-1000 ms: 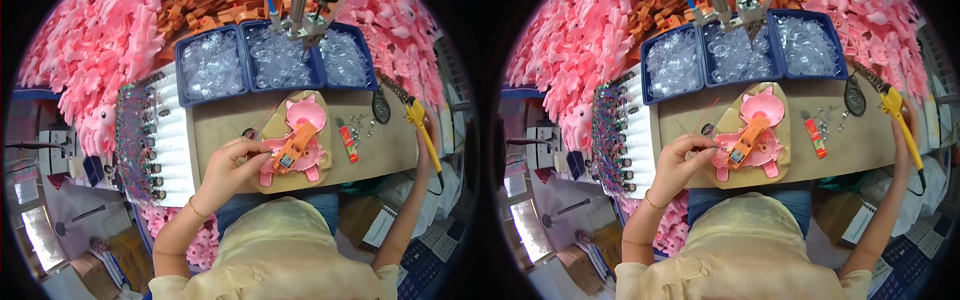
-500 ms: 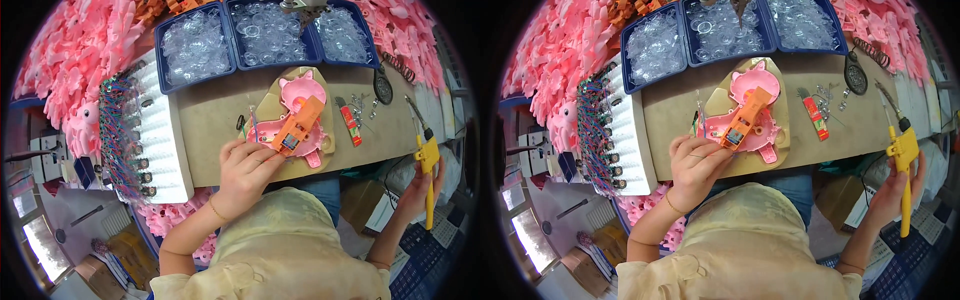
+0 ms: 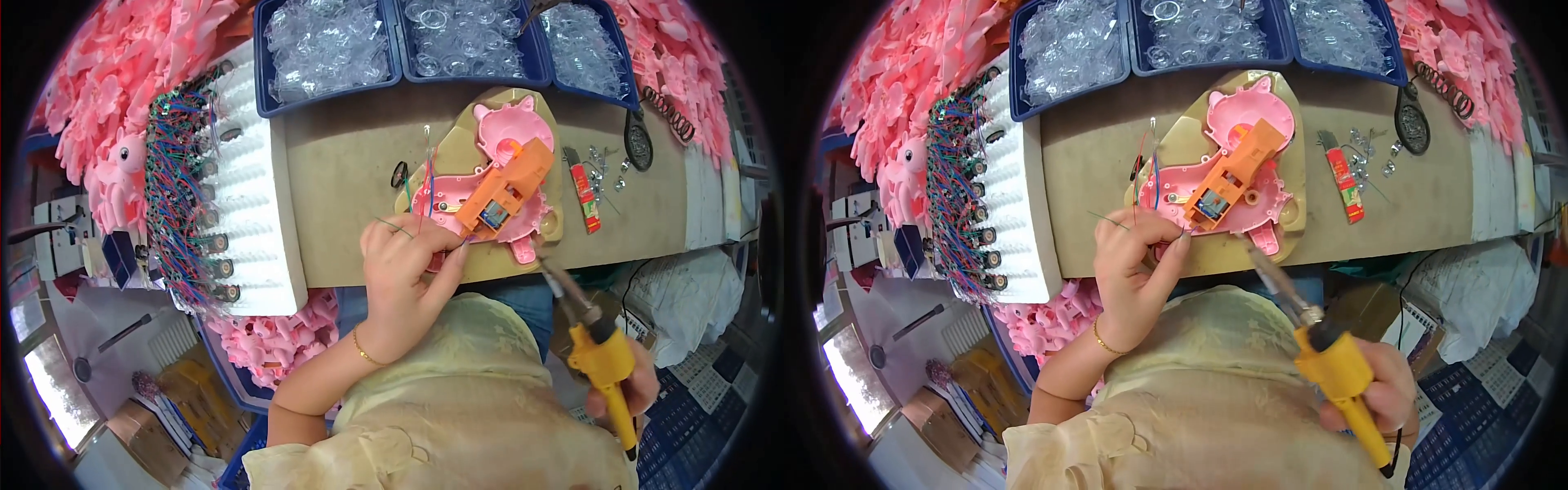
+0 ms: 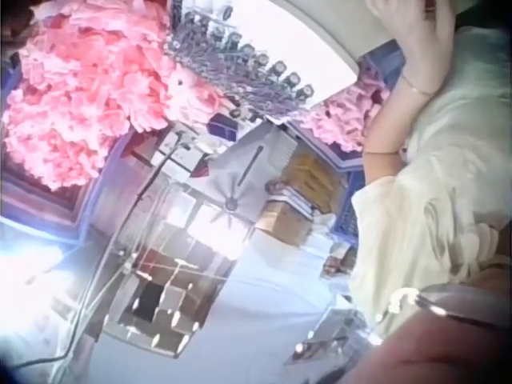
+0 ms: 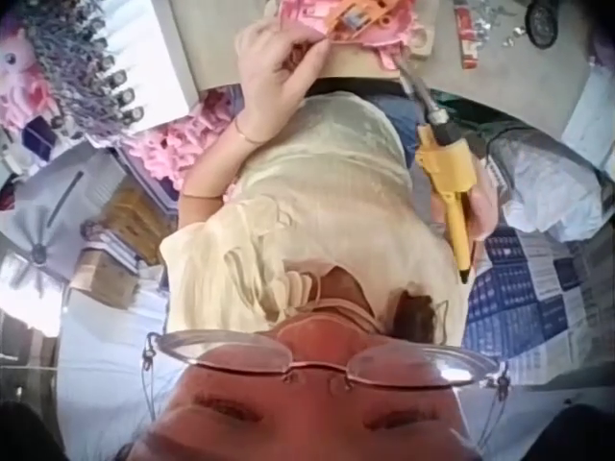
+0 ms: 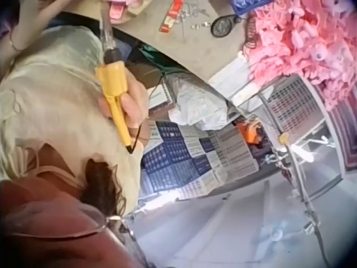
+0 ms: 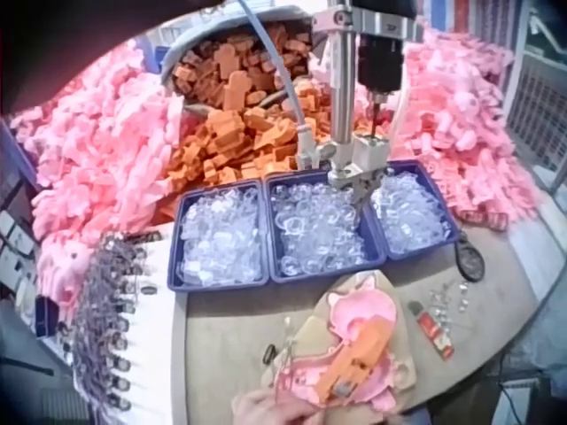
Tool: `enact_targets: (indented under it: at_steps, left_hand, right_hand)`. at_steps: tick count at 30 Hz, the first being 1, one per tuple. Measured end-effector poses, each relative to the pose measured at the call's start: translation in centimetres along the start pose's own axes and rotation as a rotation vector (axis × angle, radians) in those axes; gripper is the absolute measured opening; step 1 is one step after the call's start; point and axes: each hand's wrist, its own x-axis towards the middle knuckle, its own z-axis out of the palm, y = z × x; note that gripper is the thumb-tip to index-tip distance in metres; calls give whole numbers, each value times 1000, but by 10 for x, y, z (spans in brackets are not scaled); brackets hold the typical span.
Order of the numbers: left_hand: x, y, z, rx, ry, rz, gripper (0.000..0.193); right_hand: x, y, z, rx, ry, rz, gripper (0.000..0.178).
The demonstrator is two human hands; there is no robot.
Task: Assembling plastic toy ponies by soldering internal wires, inserting mechanical parts, and fastening body halves with screws.
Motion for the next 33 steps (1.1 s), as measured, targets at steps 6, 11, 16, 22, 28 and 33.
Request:
enact_targets:
  at_steps: [6, 11, 16, 22, 28, 33]
  left_hand:
    - [1, 1, 4, 42, -8, 32, 9]
    - [0, 2, 2, 61, -20, 22, 8]
    - [2, 3, 2, 56, -28, 23, 8]
    - [4, 4, 3, 60, -34, 18, 7]
    - [3, 4, 1, 64, -39, 7, 7]
    - [5, 7, 0, 68, -72, -15, 6]
  right_hand:
    - [43, 0, 16, -320, -117, -110, 68]
    - [58, 1, 14, -254, -205, -55, 62]
    - [48, 5, 20, -110, -241, 201, 53]
    - [39, 5, 20, 5, -295, 498, 54]
    - [62, -3, 12, 202, -377, 729, 52]
    - [54, 9, 20, -339, -131, -236, 52]
